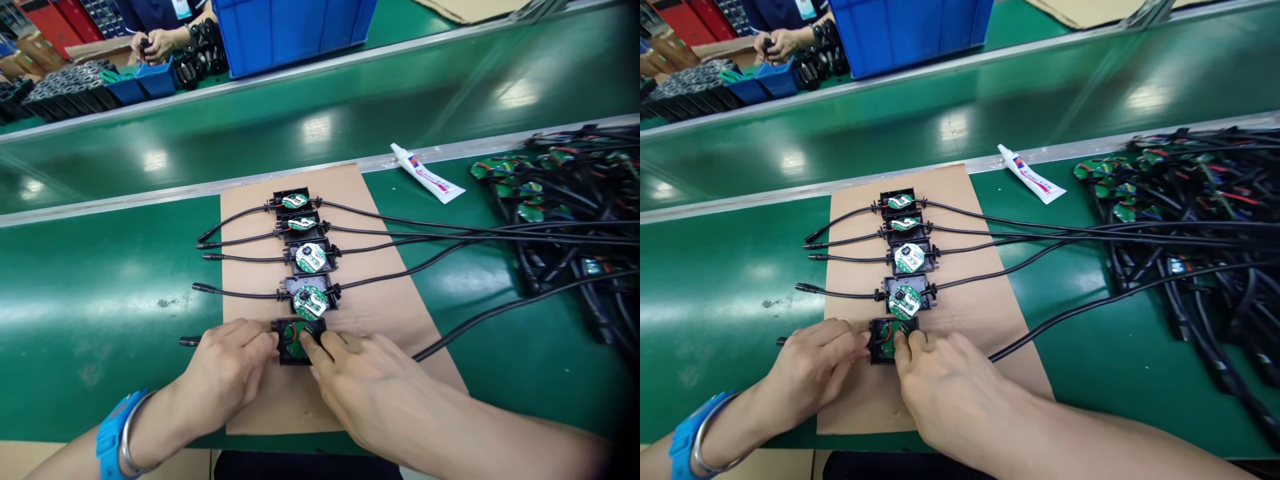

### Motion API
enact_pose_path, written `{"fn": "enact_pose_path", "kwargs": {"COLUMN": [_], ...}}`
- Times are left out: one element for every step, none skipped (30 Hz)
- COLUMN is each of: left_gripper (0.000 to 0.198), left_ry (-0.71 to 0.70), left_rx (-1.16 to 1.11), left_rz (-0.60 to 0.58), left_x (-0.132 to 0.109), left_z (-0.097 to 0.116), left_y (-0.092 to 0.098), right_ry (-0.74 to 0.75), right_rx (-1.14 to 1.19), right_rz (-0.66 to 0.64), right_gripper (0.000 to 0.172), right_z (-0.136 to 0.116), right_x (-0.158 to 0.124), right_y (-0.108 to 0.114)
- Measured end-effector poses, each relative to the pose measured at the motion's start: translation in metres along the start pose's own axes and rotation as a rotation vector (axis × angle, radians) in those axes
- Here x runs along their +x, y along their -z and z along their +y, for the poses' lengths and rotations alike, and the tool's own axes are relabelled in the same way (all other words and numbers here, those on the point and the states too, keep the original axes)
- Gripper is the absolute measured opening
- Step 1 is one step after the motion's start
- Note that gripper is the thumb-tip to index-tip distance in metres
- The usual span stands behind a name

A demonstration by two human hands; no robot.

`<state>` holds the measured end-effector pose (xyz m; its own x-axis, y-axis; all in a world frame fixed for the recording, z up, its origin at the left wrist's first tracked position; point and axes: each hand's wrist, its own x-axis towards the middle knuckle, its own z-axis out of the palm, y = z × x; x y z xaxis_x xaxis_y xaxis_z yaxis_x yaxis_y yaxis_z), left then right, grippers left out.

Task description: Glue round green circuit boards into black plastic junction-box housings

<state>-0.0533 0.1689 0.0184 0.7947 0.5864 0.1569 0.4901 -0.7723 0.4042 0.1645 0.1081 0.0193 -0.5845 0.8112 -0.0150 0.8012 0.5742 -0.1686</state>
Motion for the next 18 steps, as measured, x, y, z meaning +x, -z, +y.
{"fn": "enact_pose_path", "kwargs": {"left_gripper": [0.019,0.02,0.02,0.021,0.021,0.022,0.022,0.022,0.021,0.021,0.02,0.019,0.018,0.018,0.018,0.018,0.019,0.02], "left_ry": [-0.034,-0.069,-0.105,-0.141,-0.175,-0.198,-0.211,-0.211,-0.205,-0.2,-0.196,-0.192,-0.187,-0.182,-0.178,-0.165,-0.145,-0.118], "left_rx": [0.055,0.113,0.175,0.24,0.305,0.369,0.425,0.468,0.5,0.522,0.539,0.555,0.574,0.592,0.6,0.589,0.555,0.5], "left_rz": [0.006,0.006,-0.002,-0.024,-0.057,-0.094,-0.129,-0.164,-0.187,-0.197,-0.202,-0.206,-0.205,-0.199,-0.192,-0.185,-0.168,-0.139], "left_x": [0.0,0.001,0.001,0.003,0.004,0.006,0.007,0.008,0.009,0.01,0.01,0.01,0.009,0.007,0.006,0.005,0.003,0.002], "left_z": [0.0,0.001,0.002,0.005,0.007,0.01,0.014,0.016,0.019,0.02,0.021,0.022,0.022,0.021,0.02,0.019,0.018,0.017], "left_y": [0.0,0.001,0.002,0.003,0.004,0.005,0.005,0.004,0.002,-0.001,-0.003,-0.006,-0.008,-0.009,-0.008,-0.007,-0.004,-0.001], "right_ry": [-0.006,-0.011,-0.016,-0.021,-0.023,-0.025,-0.03,-0.035,-0.038,-0.041,-0.046,-0.051,-0.053,-0.054,-0.057,-0.063,-0.073,-0.081], "right_rx": [-0.001,-0.004,-0.007,-0.01,-0.01,-0.008,-0.005,-0.002,0.002,0.007,0.012,0.016,0.021,0.025,0.028,0.037,0.057,0.092], "right_rz": [0.005,0.011,0.018,0.022,0.021,0.016,0.009,0.004,0.0,-0.005,-0.006,-0.005,-0.006,-0.006,-0.008,-0.011,-0.016,-0.024], "right_gripper": [0.045,0.046,0.046,0.048,0.049,0.049,0.049,0.049,0.049,0.048,0.047,0.044,0.041,0.038,0.036,0.036,0.037,0.038], "right_z": [0.0,-0.001,-0.001,-0.002,-0.002,-0.002,-0.003,-0.003,-0.004,-0.004,-0.005,-0.006,-0.007,-0.007,-0.008,-0.007,-0.007,-0.005], "right_x": [0.0,-0.001,-0.001,-0.002,-0.002,-0.002,-0.002,-0.002,-0.001,-0.001,0.0,0.001,0.001,0.002,0.002,0.001,0.0,-0.001], "right_y": [0.0,0.0,0.001,0.001,0.002,0.002,0.003,0.003,0.004,0.003,0.003,0.003,0.002,0.002,0.002,0.002,0.003,0.005]}}
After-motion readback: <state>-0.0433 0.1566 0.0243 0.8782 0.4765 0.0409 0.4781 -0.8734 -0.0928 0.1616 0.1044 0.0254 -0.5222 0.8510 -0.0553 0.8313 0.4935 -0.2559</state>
